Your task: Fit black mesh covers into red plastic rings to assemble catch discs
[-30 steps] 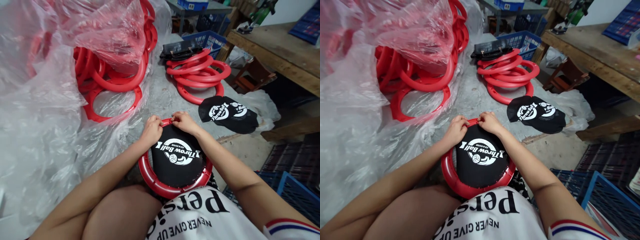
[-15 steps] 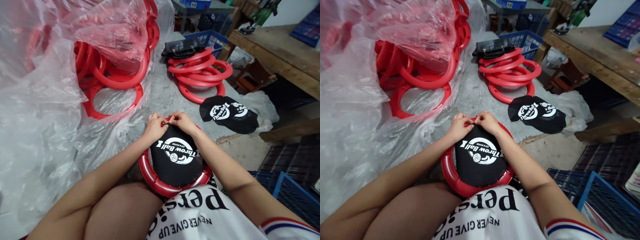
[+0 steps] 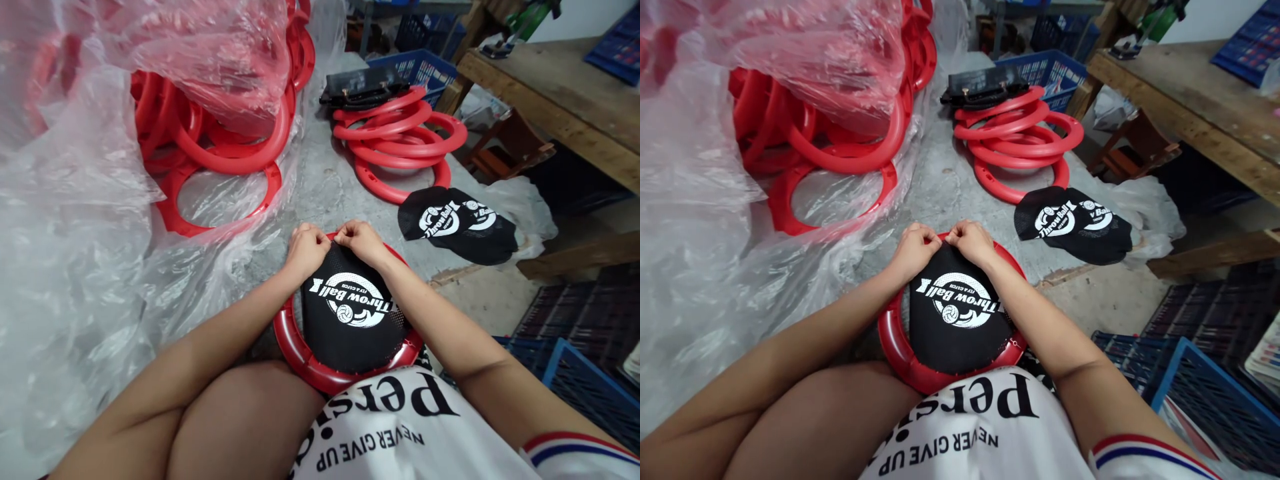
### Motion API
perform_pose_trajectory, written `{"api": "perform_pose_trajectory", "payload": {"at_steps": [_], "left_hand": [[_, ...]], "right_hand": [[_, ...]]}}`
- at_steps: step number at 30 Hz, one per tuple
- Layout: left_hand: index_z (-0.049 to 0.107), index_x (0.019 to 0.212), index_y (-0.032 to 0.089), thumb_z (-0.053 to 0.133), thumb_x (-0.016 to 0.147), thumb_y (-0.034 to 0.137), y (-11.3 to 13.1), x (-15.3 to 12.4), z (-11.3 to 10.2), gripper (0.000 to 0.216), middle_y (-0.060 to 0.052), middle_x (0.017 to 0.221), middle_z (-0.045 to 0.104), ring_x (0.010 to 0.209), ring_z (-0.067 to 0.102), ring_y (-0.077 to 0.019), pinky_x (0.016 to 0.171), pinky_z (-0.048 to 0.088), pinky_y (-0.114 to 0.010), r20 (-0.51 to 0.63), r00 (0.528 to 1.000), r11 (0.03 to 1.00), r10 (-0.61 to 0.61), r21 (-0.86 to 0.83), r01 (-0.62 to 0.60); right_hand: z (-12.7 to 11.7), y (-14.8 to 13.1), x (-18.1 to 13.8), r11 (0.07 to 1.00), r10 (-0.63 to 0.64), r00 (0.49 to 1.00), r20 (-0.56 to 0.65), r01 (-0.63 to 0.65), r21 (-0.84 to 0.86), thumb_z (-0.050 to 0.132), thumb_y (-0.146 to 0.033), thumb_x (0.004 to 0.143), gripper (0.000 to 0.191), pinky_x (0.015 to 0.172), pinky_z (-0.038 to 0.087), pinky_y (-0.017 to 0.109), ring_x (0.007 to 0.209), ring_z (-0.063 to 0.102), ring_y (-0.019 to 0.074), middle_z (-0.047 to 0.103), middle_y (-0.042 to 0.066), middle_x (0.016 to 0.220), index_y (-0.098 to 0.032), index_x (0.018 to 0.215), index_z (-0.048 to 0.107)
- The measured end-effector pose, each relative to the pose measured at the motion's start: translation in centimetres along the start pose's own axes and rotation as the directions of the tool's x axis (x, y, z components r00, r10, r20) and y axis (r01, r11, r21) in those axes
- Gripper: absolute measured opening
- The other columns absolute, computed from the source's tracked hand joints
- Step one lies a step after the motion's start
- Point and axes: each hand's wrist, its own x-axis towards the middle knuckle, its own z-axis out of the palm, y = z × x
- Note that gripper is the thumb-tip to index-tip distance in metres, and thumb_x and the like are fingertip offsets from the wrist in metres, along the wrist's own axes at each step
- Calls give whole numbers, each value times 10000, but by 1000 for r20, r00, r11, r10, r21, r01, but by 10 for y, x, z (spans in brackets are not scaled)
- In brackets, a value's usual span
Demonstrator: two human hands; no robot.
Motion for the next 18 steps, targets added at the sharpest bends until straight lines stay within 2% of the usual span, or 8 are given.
{"api": "perform_pose_trajectory", "payload": {"at_steps": [8,18], "left_hand": [[613,683,206,576,828,157,0,0,1,158,-73,990,669,1047,609,-230,1049,449,-404,-2,1000,1000,1,19,-1],[608,674,196,583,820,133,-1,1,0,161,-64,947,654,1016,605,-220,1012,462,-377,-4,1000,1000,4,19,-4]], "right_hand": [[0,-3,0,999,40,999,0,-40,-16,698,-312,836,122,734,434,289,800,635,183,704,4,786,-209,770,694],[2,-3,1,997,59,998,-22,-60,-44,706,-334,833,151,681,390,285,766,611,173,705,3,794,-206,755,690]]}}
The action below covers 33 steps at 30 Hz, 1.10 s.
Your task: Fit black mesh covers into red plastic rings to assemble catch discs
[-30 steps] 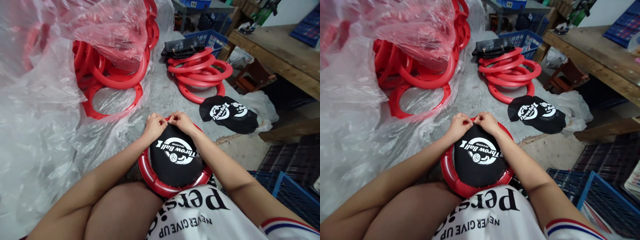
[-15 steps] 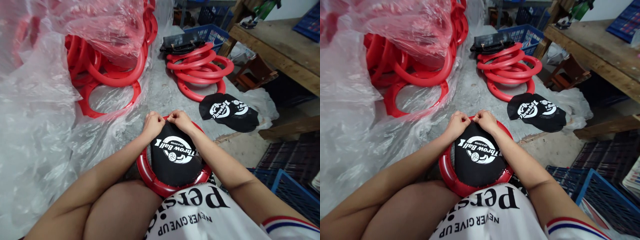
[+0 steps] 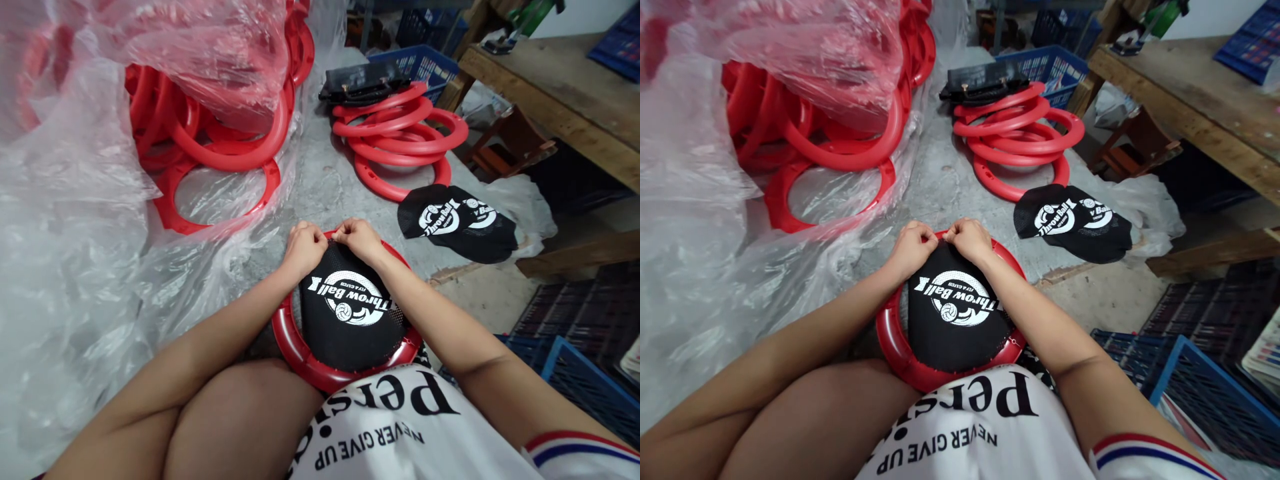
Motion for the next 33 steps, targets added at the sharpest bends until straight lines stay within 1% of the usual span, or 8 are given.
{"api": "perform_pose_trajectory", "payload": {"at_steps": [5,9,14,18,22,27,31,33], "left_hand": [[606,667,195,585,810,117,-3,1,1,164,-65,932,645,1004,605,-225,1016,462,-392,-4,1000,1000,22,-22,-22],[664,739,193,610,803,151,-8,-1,-3,94,-62,968,645,1040,604,-233,1048,453,-409,16,997,992,79,-103,-77],[679,895,178,493,784,62,-15,-9,-15,246,-59,1027,655,1013,624,-197,977,498,-360,-1,997,968,83,-238,-81],[670,876,197,537,769,86,-9,-23,-25,204,-70,1056,670,1077,596,-249,1008,460,-427,-83,992,996,91,-8,-92],[682,835,214,600,789,167,-1,-33,-25,106,-81,1094,672,1132,542,-311,995,417,-493,-40,983,955,181,246,-166],[724,970,213,575,851,204,3,-32,-18,192,-84,1146,662,1152,528,-301,1003,426,-477,77,969,942,233,229,-244],[733,1076,189,522,906,192,9,-25,-12,271,-100,1206,649,1184,515,-300,1032,425,-468,113,956,933,269,215,-288],[740,1068,188,526,921,203,12,-21,-8,260,-98,1214,648,1193,509,-305,1036,422,-473,145,951,930,272,215,-299]], "right_hand": [[3,-1,-1,996,-51,998,-20,50,-79,682,-312,864,147,744,415,308,849,623,199,727,35,897,-208,760,685],[1,2,1,989,-110,994,-9,109,-100,616,-217,898,112,823,430,323,929,618,206,723,46,978,-206,838,710],[-17,13,5,965,-247,952,180,259,-41,704,-125,810,168,908,452,319,945,601,189,682,46,1051,-193,962,730],[-32,18,-8,939,-233,964,132,258,-228,703,-134,831,198,963,440,371,1000,568,237,671,75,1069,-193,1018,730],[-35,23,-35,929,-146,989,27,147,-339,624,-197,910,212,970,443,413,1068,540,293,660,117,1142,-190,1102,714],[-39,20,-56,889,-131,991,25,128,-440,570,-250,934,267,1007,424,480,1137,520,341,645,151,1230,-185,1153,708],[-44,10,-42,877,-249,967,62,252,-409,572,-229,912,273,1067,390,492,1255,478,347,596,132,1388,-184,1126,734],[-42,9,-29,893,-262,956,133,292,-341,613,-222,874,219,1090,376,474,1256,496,330,625,125,1348,-179,1034,756]]}}
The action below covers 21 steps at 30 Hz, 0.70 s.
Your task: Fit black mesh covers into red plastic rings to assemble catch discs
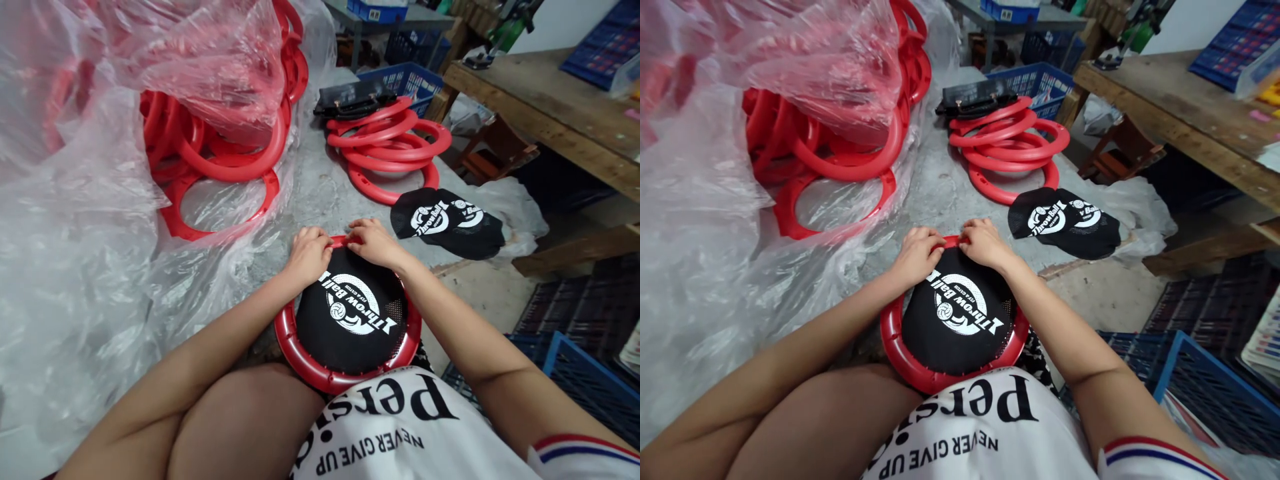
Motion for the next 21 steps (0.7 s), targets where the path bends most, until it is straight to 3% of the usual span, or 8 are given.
{"api": "perform_pose_trajectory", "payload": {"at_steps": [3,6,9,14,21], "left_hand": [[754,971,196,584,908,232,1,8,6,185,-89,1163,649,1171,514,-300,1036,423,-467,11,1000,999,-22,-25,22],[746,866,207,641,868,232,-2,14,13,109,-72,1090,642,1127,524,-276,1026,433,-438,-20,996,991,-82,-104,80],[734,821,216,662,844,236,-4,17,16,79,-57,1060,637,1106,526,-265,1023,434,-431,-43,992,980,-118,-169,109],[706,795,210,619,861,230,-6,18,16,111,-58,1069,661,1083,541,-261,1026,430,-439,-58,991,972,-117,-211,103],[653,757,215,582,869,207,-5,17,18,133,-56,1075,675,1083,554,-245,1031,429,-423,-92,988,973,-126,-204,105]], "right_hand": [[9,6,16,990,4,997,72,-14,142,668,-191,803,69,1114,354,450,1244,533,302,698,107,1159,-179,803,736],[22,14,20,942,30,999,20,-35,334,678,-167,767,78,1117,348,439,1204,569,274,719,71,1005,-184,691,674],[31,20,18,878,41,998,-47,-13,479,684,-196,758,82,1095,374,441,1094,617,245,715,55,995,-185,682,653],[36,25,16,844,55,994,-91,2,537,667,-204,772,78,1035,429,410,1011,629,212,708,40,1048,-196,696,651],[38,21,15,838,161,984,-71,-98,537,650,-232,799,80,857,497,336,934,623,200,703,37,1068,-197,728,638]]}}
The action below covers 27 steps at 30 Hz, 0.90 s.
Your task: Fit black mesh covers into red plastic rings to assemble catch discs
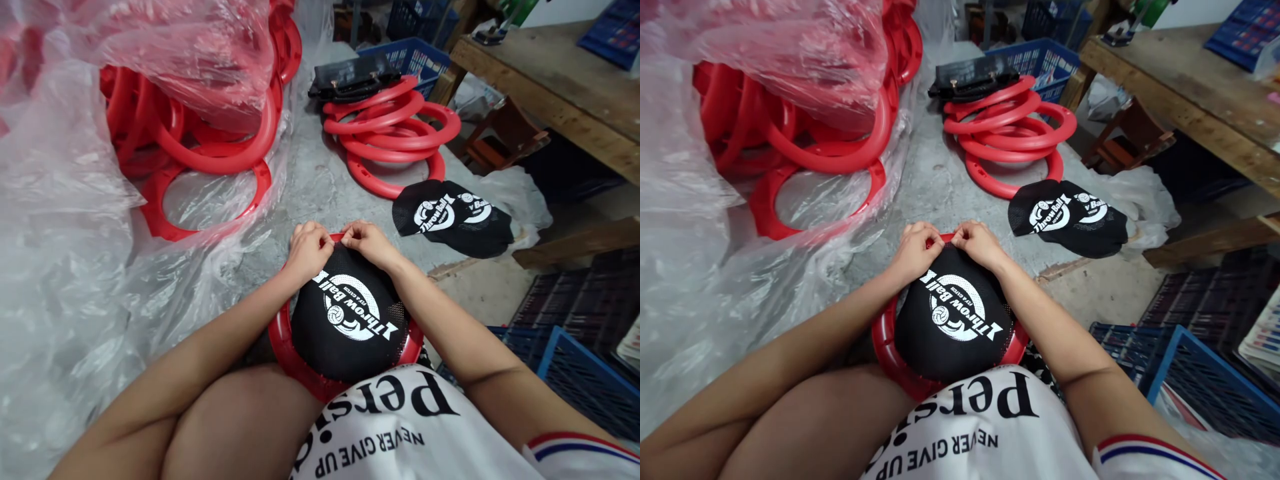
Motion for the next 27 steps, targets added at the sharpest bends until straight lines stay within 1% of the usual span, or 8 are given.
{"api": "perform_pose_trajectory", "payload": {"at_steps": [3,8,14,21,27], "left_hand": [[643,760,210,570,868,201,1,0,1,131,-63,1079,674,1089,559,-245,1036,422,-432,0,1000,1000,-10,0,10],[629,752,205,557,868,196,0,1,2,137,-66,1069,672,1095,563,-242,1033,416,-428,-3,1000,1000,-14,19,14],[610,739,209,547,866,192,3,0,2,143,-68,1080,672,1094,549,-268,1017,418,-448,-8,999,998,-32,59,33],[597,747,215,521,867,181,7,1,1,146,-83,1092,665,1103,541,-289,1017,423,-469,11,998,995,-56,83,55],[605,759,209,506,863,172,8,2,2,149,-112,1099,665,1107,536,-308,1006,425,-498,11,998,994,-66,88,65]], "right_hand": [[1,-2,0,1000,16,1000,-15,-16,-6,656,-251,809,95,826,491,325,919,621,198,705,30,1049,-198,732,636],[1,-4,0,998,16,1000,-26,-18,-53,664,-238,811,107,851,471,334,917,621,198,710,25,1025,-198,718,628],[2,-9,0,989,44,998,-45,-50,-139,651,-249,833,106,849,458,347,888,621,206,704,35,965,-200,740,641],[4,-9,1,979,-5,998,-60,-8,-204,624,-207,846,154,880,449,348,903,613,199,706,47,954,-199,695,595],[6,-10,0,964,-35,996,-78,13,-265,597,-205,858,144,899,443,346,899,596,194,699,51,937,-200,714,595]]}}
